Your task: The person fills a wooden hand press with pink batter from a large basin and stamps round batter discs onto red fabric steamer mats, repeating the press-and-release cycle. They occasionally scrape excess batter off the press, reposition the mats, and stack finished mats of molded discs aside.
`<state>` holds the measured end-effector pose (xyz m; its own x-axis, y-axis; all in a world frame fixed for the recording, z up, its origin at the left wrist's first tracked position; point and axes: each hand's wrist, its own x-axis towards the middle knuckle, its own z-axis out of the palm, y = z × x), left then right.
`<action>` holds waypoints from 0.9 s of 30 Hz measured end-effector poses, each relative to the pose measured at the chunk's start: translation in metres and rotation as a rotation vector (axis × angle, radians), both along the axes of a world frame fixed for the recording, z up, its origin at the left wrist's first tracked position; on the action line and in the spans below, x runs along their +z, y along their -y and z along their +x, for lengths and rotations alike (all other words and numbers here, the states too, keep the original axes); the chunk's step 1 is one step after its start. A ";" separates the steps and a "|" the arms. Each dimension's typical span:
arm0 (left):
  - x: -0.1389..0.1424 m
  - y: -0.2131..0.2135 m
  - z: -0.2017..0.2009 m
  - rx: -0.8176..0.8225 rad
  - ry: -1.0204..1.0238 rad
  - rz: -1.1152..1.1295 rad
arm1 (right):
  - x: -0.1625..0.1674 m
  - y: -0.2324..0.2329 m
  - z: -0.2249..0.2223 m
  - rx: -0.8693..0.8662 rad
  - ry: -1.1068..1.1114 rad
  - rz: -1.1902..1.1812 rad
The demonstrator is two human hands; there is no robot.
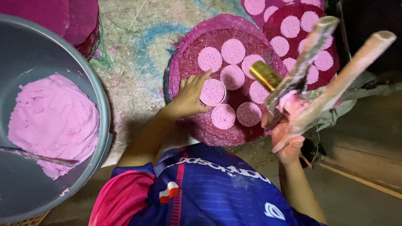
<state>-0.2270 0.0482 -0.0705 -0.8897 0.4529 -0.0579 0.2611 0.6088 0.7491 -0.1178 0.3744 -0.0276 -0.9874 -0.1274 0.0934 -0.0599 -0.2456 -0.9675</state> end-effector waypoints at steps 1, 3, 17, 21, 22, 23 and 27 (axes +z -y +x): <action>0.003 0.004 0.002 0.016 0.018 0.052 | 0.001 0.001 0.003 -0.025 -0.018 0.007; 0.008 0.015 0.008 0.055 -0.032 0.131 | 0.002 0.000 0.011 -0.073 -0.050 0.022; -0.012 0.125 0.135 0.550 0.033 -0.272 | -0.007 0.095 -0.061 0.252 0.023 0.190; -0.045 0.132 0.160 0.566 -0.013 -0.327 | -0.006 0.213 -0.128 0.285 -0.101 0.801; -0.050 0.134 0.166 0.570 0.024 -0.349 | -0.005 0.244 -0.142 0.214 -0.365 0.949; -0.053 0.135 0.174 0.580 -0.018 -0.316 | -0.005 0.276 -0.156 0.262 -0.259 1.086; -0.052 0.132 0.194 0.592 -0.212 -0.193 | -0.017 0.365 -0.164 0.259 -0.097 1.268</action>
<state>-0.0329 -0.0834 -0.1229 -0.9864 -0.1174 0.1148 -0.0291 0.8132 0.5813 -0.2821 0.0094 -0.0444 -0.9169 -0.3643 -0.1632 -0.2313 0.8179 -0.5268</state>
